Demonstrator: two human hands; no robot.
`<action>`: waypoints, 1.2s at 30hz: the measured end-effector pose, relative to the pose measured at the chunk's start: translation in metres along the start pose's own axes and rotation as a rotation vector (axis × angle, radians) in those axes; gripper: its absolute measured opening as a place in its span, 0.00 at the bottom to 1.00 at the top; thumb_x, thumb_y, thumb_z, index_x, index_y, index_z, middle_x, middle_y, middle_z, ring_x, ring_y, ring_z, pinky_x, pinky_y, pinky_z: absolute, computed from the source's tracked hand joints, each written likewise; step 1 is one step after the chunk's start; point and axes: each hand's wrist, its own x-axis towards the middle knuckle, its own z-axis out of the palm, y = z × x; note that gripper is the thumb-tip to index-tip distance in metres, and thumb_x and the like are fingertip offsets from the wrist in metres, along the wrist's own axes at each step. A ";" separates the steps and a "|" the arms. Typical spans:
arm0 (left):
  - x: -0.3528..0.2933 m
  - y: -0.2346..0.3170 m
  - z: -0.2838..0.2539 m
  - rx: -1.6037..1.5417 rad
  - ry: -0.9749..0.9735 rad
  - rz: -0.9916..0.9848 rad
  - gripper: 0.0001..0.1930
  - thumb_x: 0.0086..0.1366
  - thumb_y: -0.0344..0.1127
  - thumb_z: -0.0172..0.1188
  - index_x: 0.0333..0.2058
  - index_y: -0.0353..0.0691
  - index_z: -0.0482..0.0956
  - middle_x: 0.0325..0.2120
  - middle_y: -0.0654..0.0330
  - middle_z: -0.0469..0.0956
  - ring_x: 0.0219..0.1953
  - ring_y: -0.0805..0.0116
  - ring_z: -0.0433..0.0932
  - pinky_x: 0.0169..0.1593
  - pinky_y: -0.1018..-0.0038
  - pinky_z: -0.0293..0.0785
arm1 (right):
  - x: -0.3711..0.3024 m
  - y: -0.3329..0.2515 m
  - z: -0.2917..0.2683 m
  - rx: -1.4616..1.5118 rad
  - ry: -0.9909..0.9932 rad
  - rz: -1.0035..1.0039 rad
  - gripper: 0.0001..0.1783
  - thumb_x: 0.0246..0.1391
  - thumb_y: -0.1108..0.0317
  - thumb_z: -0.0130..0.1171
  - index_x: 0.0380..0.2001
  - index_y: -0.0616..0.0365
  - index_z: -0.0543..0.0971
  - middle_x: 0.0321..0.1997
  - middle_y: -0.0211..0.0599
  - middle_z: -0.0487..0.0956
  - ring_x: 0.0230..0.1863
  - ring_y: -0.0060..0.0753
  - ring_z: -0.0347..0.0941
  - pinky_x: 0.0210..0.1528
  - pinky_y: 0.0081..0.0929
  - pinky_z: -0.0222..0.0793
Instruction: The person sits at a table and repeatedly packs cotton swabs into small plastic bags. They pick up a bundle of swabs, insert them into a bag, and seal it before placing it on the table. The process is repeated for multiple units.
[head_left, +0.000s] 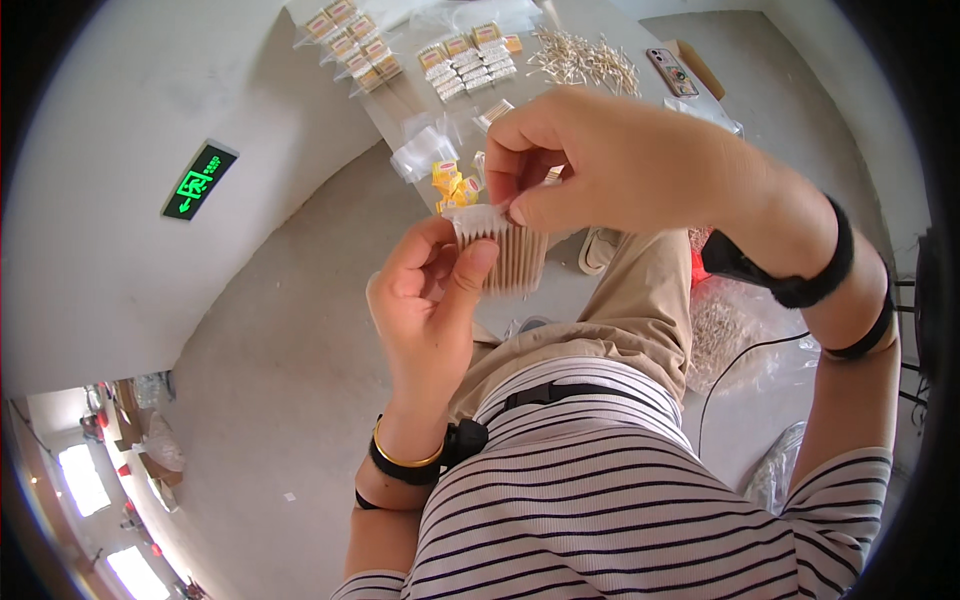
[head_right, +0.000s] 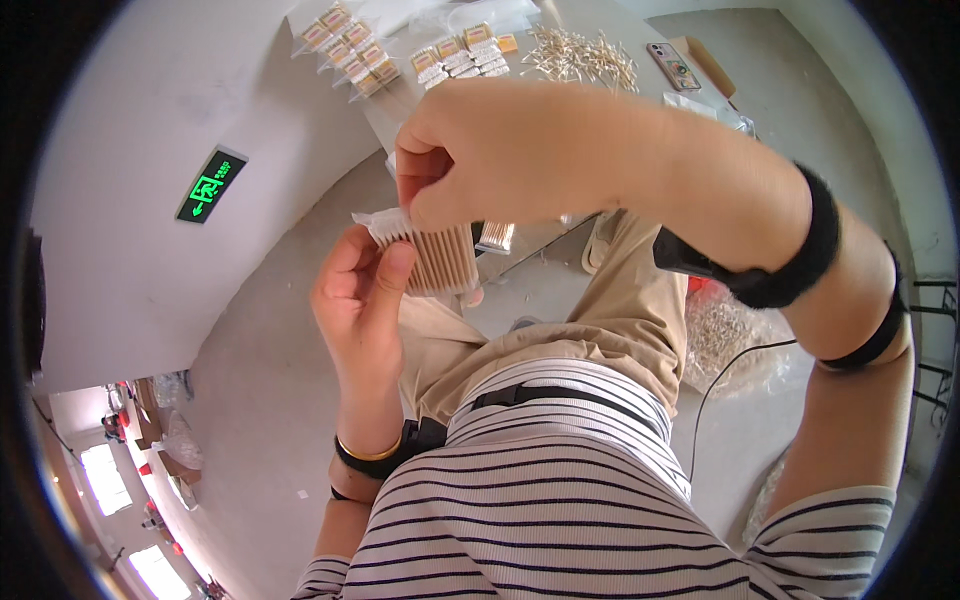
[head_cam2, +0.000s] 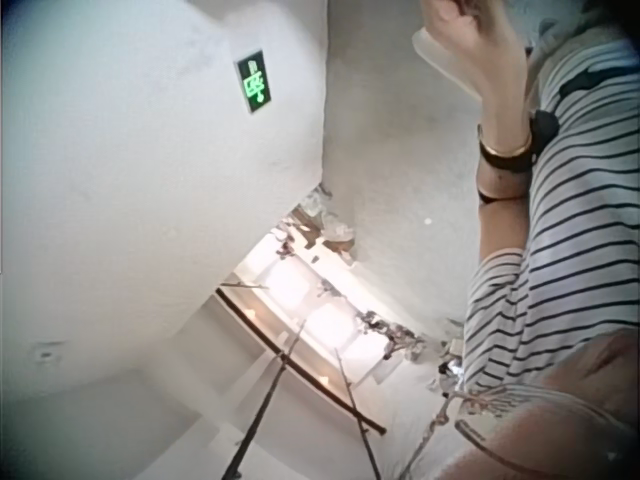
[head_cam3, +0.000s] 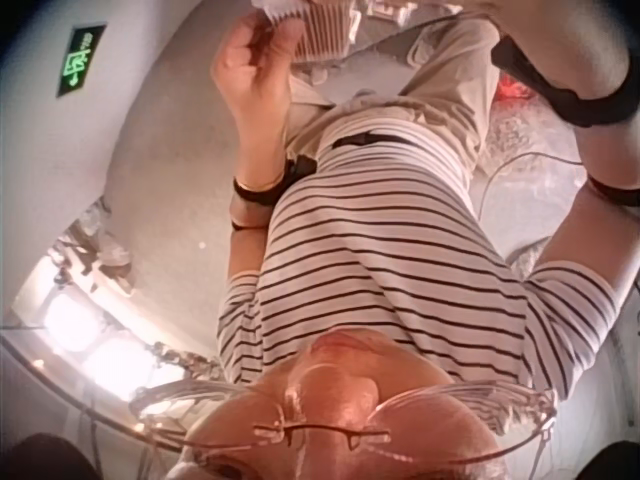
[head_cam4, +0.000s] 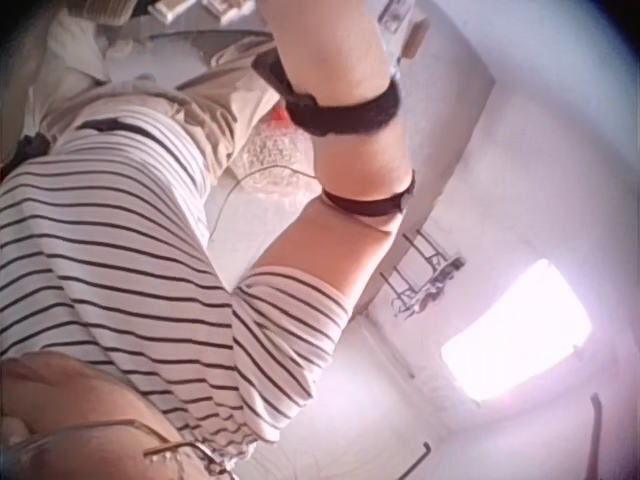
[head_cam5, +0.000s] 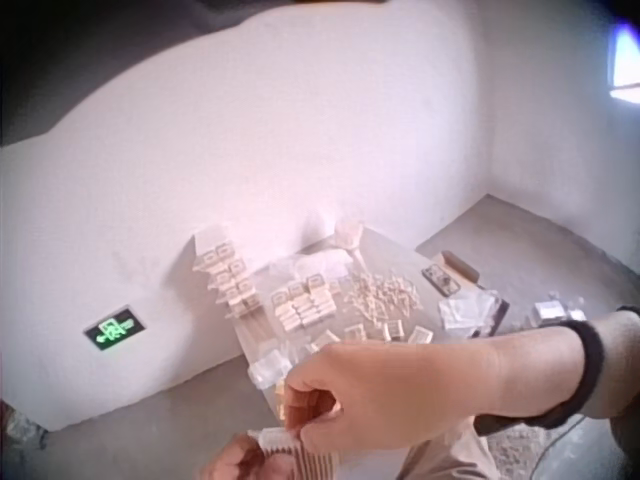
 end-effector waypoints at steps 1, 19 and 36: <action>0.001 -0.002 0.000 0.003 0.008 -0.009 0.15 0.68 0.30 0.66 0.49 0.27 0.78 0.36 0.62 0.82 0.36 0.79 0.78 0.41 0.82 0.74 | 0.002 0.001 -0.003 0.003 -0.031 0.037 0.10 0.55 0.69 0.61 0.37 0.65 0.80 0.36 0.32 0.82 0.40 0.22 0.78 0.44 0.23 0.74; 0.011 0.019 -0.005 0.005 -0.171 -0.068 0.19 0.65 0.23 0.62 0.55 0.33 0.71 0.34 0.60 0.81 0.38 0.77 0.81 0.44 0.80 0.76 | 0.006 0.006 -0.007 0.206 -0.104 0.165 0.13 0.55 0.65 0.63 0.39 0.64 0.82 0.36 0.28 0.81 0.38 0.17 0.76 0.44 0.19 0.72; 0.018 0.026 -0.012 0.097 -0.283 -0.095 0.16 0.68 0.23 0.61 0.52 0.32 0.70 0.32 0.61 0.81 0.38 0.79 0.79 0.45 0.81 0.73 | 0.003 0.007 0.002 0.011 -0.010 -0.007 0.09 0.53 0.65 0.63 0.33 0.61 0.80 0.34 0.28 0.79 0.40 0.23 0.75 0.46 0.25 0.71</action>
